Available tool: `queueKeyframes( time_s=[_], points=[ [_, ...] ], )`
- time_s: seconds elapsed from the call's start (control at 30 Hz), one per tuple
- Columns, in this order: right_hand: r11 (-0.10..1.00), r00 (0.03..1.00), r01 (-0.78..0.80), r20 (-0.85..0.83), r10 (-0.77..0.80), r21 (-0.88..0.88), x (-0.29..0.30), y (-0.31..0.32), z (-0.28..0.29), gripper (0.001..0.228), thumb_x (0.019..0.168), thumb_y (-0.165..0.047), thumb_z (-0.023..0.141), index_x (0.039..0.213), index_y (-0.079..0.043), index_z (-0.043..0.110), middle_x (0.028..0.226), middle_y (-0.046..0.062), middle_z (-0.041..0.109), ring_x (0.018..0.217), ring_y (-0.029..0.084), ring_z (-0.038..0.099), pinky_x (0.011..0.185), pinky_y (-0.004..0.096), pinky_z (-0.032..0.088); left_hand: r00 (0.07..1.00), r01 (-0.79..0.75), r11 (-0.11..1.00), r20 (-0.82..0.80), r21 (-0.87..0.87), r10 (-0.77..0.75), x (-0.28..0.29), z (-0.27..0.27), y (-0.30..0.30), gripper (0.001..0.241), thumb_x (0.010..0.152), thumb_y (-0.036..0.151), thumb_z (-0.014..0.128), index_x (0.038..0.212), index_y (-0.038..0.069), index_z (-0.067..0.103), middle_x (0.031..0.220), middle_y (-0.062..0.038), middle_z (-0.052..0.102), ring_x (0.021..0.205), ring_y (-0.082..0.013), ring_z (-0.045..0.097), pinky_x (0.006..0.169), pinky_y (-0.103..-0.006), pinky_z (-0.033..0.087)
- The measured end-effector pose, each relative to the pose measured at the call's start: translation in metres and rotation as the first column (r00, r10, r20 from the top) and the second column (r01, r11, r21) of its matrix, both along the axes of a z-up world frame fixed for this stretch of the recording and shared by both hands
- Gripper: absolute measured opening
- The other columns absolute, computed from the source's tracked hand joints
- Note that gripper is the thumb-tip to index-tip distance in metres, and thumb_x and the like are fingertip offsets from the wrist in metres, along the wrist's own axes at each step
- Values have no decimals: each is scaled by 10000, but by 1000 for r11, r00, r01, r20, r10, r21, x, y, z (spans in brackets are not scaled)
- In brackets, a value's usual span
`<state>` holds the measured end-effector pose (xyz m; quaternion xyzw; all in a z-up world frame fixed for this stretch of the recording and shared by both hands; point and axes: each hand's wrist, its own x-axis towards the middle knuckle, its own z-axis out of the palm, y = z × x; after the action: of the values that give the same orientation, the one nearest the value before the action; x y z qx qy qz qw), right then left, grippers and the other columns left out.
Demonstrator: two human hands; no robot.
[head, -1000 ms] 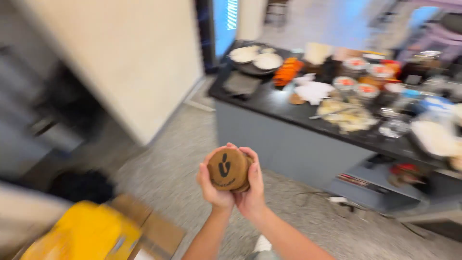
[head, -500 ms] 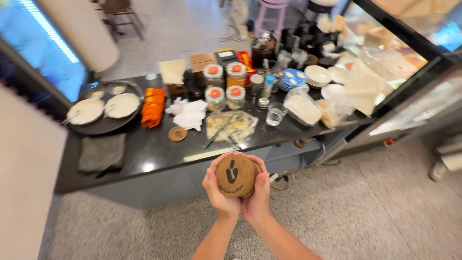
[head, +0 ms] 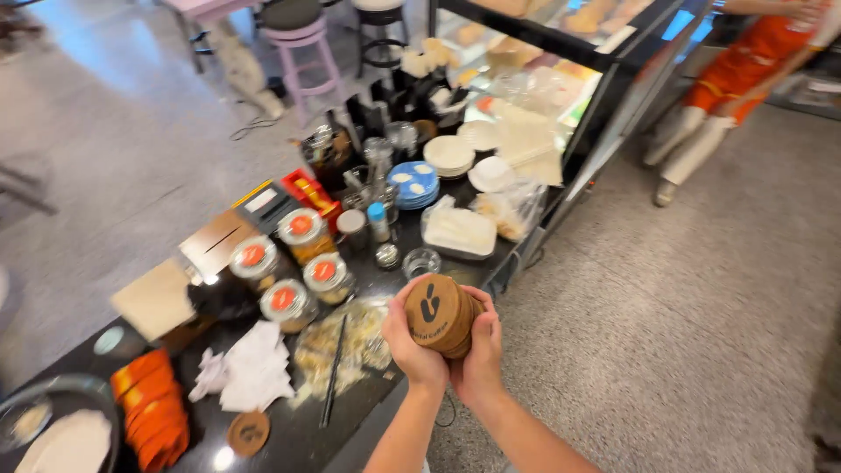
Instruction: The person sets a digital timer on a shelf above the counter and stacks coasters beside it. They then walk to the counter, lift and reposition the lid on a steamer pot of eggs, wait while the eggs cook, and check the pot again before standing by the sink area.
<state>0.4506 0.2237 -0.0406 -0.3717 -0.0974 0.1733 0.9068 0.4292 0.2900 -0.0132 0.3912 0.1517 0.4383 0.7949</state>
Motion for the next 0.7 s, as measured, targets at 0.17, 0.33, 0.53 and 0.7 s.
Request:
queueKeyframes(
  time_s=[0.17,0.33,0.53,0.7],
  points=[
    [994,979,92,-178,-102,-62,47,8,2,782,833,-704,529,1341,-113,468,1307,82,586,1241,255,600,1023,455,532,996,69,996,-62,55,-66,52,-4,8,599,1093,390,284,1164,-52,682,1112,-138,726,1029,-229,689,945,-367,536],
    [999,977,41,-208,-38,7,108,6,-14,769,862,-700,482,1377,-129,460,1338,73,581,1279,256,582,1056,467,508,996,88,991,-5,104,-88,108,-14,7,576,1075,396,318,1171,-47,674,1095,-130,725,1012,-215,687,927,-355,534],
    [993,962,-120,-249,112,-17,203,1,-23,768,899,-711,402,1424,-154,458,1362,64,579,1275,240,574,1063,437,476,993,-32,974,-101,224,56,198,-30,0,424,967,253,482,1180,-76,644,1094,-155,691,1014,-221,646,929,-342,507],
    [972,944,-235,-242,223,-24,289,-6,-27,748,915,-685,398,1424,-142,475,1382,59,580,1292,236,566,1071,428,473,972,-195,971,-103,138,210,271,-20,-15,420,925,187,419,1142,-66,675,1094,-154,717,1025,-208,665,935,-321,517]
  ],
)
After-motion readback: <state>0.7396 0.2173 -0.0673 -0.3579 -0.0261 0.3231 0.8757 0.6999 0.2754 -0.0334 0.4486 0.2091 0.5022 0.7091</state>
